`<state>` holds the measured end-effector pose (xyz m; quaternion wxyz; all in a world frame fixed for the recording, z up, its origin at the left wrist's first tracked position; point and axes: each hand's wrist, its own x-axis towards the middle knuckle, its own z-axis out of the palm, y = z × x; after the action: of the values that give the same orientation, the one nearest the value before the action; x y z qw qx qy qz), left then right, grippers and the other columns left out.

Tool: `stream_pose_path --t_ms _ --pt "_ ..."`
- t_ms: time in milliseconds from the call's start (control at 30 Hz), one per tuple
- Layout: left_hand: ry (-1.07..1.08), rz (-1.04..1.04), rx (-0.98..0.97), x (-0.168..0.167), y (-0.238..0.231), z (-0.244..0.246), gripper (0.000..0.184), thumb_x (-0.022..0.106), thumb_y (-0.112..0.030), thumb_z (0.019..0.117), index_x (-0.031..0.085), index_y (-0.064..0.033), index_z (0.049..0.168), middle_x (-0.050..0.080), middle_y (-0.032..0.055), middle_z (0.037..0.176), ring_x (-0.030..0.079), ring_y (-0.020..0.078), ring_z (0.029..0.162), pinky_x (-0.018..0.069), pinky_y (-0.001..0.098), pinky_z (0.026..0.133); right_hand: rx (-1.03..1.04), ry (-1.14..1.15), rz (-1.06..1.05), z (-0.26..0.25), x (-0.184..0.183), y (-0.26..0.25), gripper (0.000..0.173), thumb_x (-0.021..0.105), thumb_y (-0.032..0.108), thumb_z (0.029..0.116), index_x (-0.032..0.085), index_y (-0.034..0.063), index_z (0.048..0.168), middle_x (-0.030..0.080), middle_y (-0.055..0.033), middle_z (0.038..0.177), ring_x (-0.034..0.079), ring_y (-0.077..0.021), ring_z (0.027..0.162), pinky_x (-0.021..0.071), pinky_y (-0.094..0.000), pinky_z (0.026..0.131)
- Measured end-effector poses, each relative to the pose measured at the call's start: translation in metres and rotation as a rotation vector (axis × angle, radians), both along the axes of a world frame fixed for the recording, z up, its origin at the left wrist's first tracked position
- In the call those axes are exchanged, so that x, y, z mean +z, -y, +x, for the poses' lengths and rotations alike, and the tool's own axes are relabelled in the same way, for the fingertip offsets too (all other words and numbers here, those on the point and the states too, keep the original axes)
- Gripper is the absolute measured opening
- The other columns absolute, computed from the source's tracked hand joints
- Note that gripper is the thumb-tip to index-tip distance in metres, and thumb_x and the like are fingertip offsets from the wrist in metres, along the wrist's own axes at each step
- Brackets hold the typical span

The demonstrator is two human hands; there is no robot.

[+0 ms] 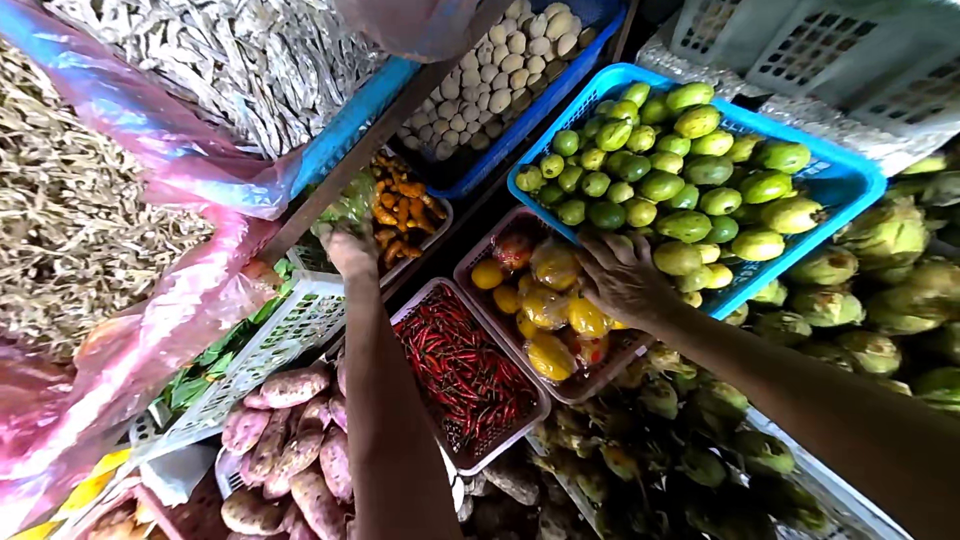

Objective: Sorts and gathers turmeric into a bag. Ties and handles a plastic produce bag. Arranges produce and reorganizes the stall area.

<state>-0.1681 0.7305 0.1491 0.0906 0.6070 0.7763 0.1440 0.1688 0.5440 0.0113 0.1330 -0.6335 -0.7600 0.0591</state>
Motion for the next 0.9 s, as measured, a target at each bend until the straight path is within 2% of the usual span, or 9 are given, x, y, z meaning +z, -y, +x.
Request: stream_pose_path --t_ms 133,200,267,400,500,567,633,733,900 --pt "0.7 0.32 0.139 0.029 0.006 -0.01 0.037 0.069 -0.023 0.0986 0.061 0.0033 0.124 0.067 0.0122 0.112 0.065 0.0157 0.1 0.054 0.0355 0.092 0.014 -0.018 0.012 0.0 -0.001 -0.001 0.048 0.044 0.027 0.1045 0.056 0.0033 0.145 0.047 -0.0175 0.156 0.04 -0.0443 0.144 0.0246 -0.0686 0.114" --pt "1.235 0.606 0.092 0.039 0.032 -0.014 0.026 0.049 -0.007 0.1037 0.048 -0.0038 0.13 0.063 0.0073 0.116 0.064 0.0153 0.105 0.0559 0.0366 0.093 0.009 -0.038 -0.016 0.001 0.001 -0.001 0.048 0.045 0.027 0.1049 0.056 0.0031 0.145 0.046 -0.0178 0.156 0.039 -0.044 0.145 0.0224 -0.0682 0.116" --pt "1.445 0.783 0.076 0.037 0.049 -0.021 0.023 0.036 -0.013 0.1091 0.044 -0.0099 0.13 0.062 0.0052 0.117 0.063 0.0153 0.107 0.0556 0.0379 0.094 0.003 -0.05 -0.043 0.0 0.001 0.001 0.047 0.046 0.027 0.1054 0.056 0.0036 0.145 0.046 -0.0172 0.157 0.037 -0.0431 0.147 0.0197 -0.0687 0.118" --pt "0.716 0.393 0.068 0.036 0.051 -0.017 0.067 0.064 -0.019 0.1001 0.029 0.0029 0.152 0.053 0.0195 0.138 0.06 0.0175 0.118 0.0515 0.0341 0.1 0.011 -0.033 -0.016 0.004 -0.003 0.0 0.047 0.046 0.027 0.1052 0.057 0.0042 0.145 0.045 -0.0169 0.157 0.036 -0.0432 0.147 0.0207 -0.0684 0.117" --pt "0.183 -0.04 0.058 0.061 0.039 -0.01 0.058 0.072 -0.026 0.0971 0.051 0.0061 0.141 0.061 0.0285 0.134 0.059 0.0386 0.127 0.0443 0.0548 0.11 0.012 -0.032 -0.003 0.002 -0.003 0.0 0.047 0.046 0.028 0.1046 0.058 0.0025 0.143 0.045 -0.0181 0.157 0.037 -0.0441 0.146 0.0214 -0.0684 0.117" --pt "0.248 0.04 0.103 0.072 0.041 -0.004 0.044 0.063 -0.017 0.1014 0.054 0.0075 0.137 0.061 0.0267 0.134 0.058 0.033 0.127 0.0433 0.0479 0.11 0.01 -0.023 -0.009 0.003 -0.002 0.0 0.048 0.045 0.028 0.1045 0.057 0.0018 0.144 0.045 -0.0188 0.157 0.037 -0.0451 0.146 0.0204 -0.0683 0.117" --pt "0.643 0.331 0.174 0.069 0.046 0.007 0.045 0.056 -0.015 0.105 0.045 0.006 0.143 0.058 0.0188 0.135 0.057 0.0182 0.124 0.0462 0.0339 0.107 0.015 -0.021 -0.013 0.005 -0.003 0.0 0.048 0.046 0.027 0.1045 0.056 0.0023 0.145 0.045 -0.0184 0.157 0.037 -0.0451 0.146 0.0203 -0.0678 0.117" --pt "1.036 0.61 0.078 0.037 0.044 0.029 0.03 0.052 -0.013 0.106 0.045 -0.0006 0.132 0.065 0.0068 0.107 0.068 0.0114 0.094 0.0596 0.0345 0.084 0.011 -0.02 -0.01 0.001 -0.002 -0.001 0.047 0.048 0.026 0.1041 0.057 0.0033 0.144 0.046 -0.0173 0.157 0.038 -0.0436 0.146 0.0216 -0.0675 0.117" --pt "0.933 0.602 0.192 0.006 0.058 0.037 0.047 0.051 -0.001 0.1011 0.036 0.0012 0.146 0.058 0.0166 0.127 0.063 0.0175 0.11 0.0565 0.0371 0.093 0.005 -0.003 -0.065 0.002 0.005 -0.001 0.049 0.048 0.027 0.1046 0.054 0.0056 0.148 0.044 -0.0169 0.158 0.036 -0.0428 0.147 0.0223 -0.067 0.117"
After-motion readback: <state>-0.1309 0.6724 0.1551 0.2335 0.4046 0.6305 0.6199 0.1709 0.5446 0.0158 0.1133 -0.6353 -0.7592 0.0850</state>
